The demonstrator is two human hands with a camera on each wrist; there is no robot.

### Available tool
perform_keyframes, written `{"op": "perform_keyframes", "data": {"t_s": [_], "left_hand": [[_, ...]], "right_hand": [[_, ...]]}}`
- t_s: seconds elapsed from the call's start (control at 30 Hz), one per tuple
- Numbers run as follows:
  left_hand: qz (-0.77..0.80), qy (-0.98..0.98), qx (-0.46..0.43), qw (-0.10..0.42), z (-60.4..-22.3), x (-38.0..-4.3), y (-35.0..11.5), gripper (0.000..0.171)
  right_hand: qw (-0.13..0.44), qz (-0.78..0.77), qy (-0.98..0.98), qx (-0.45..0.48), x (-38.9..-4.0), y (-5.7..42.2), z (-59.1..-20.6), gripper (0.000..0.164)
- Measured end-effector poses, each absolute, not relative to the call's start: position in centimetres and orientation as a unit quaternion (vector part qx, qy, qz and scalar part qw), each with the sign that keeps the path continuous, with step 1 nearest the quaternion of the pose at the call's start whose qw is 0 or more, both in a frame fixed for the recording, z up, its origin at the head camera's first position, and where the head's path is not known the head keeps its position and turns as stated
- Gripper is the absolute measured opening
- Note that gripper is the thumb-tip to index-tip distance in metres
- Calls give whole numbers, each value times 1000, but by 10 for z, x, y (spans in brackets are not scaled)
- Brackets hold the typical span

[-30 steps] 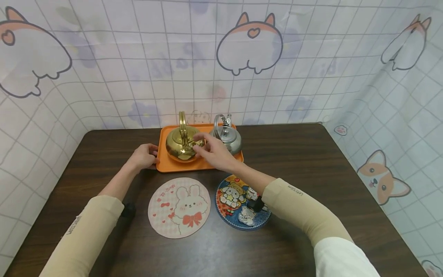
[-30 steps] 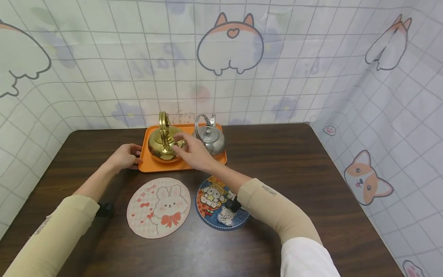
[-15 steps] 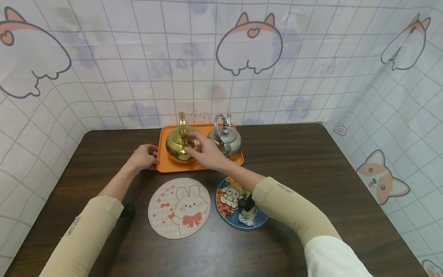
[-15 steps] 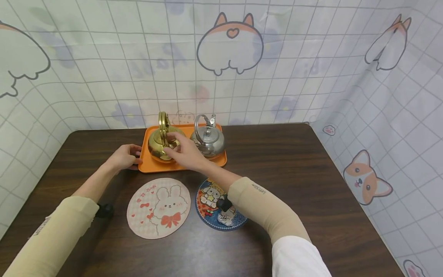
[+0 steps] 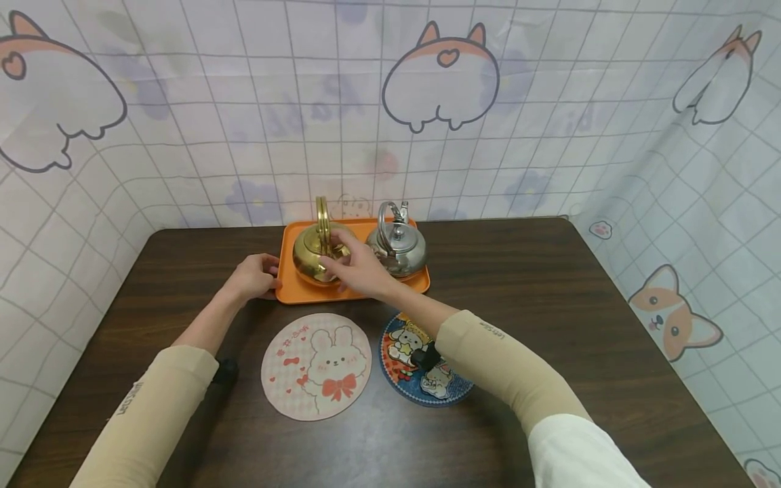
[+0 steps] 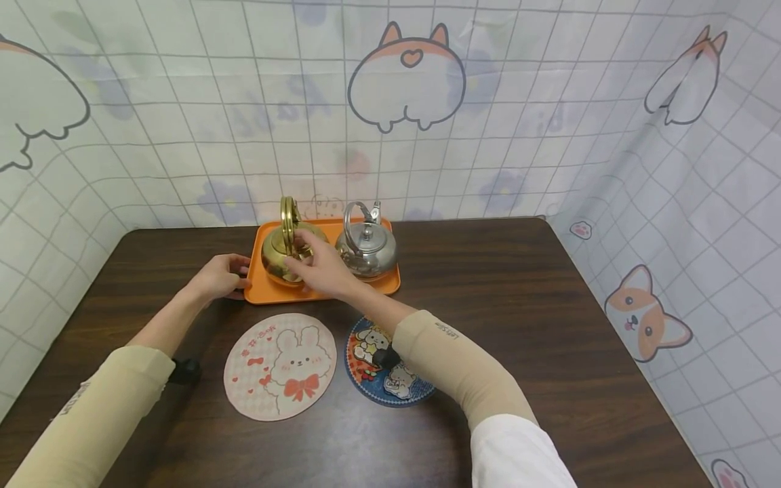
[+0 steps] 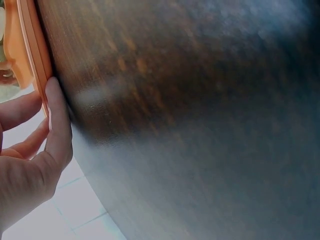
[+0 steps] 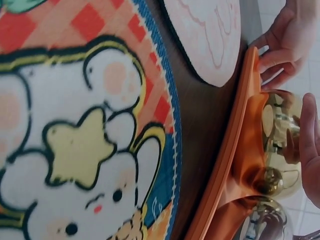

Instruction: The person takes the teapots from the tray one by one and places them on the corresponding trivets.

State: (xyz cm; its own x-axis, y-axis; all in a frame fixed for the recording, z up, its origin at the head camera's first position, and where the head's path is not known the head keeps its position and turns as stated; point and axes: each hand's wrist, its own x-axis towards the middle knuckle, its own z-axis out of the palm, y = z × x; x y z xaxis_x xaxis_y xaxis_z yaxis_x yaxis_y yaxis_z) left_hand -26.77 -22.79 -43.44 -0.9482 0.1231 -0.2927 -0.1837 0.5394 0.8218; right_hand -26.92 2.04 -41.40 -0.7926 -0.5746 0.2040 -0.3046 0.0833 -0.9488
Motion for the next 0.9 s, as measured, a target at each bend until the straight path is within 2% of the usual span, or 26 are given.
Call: {"op": "perform_keyframes", "data": {"t_s": [0.3,0.9], "left_hand": [[481,862,-12,159,-438,-270,-230,55],[481,862,-9,160,-437,-267,-229,56]], "right_hand": [[100,-625,713,-302,-273,15,-420,34],[140,-663,670,-303,-268,21,-404,30]]}}
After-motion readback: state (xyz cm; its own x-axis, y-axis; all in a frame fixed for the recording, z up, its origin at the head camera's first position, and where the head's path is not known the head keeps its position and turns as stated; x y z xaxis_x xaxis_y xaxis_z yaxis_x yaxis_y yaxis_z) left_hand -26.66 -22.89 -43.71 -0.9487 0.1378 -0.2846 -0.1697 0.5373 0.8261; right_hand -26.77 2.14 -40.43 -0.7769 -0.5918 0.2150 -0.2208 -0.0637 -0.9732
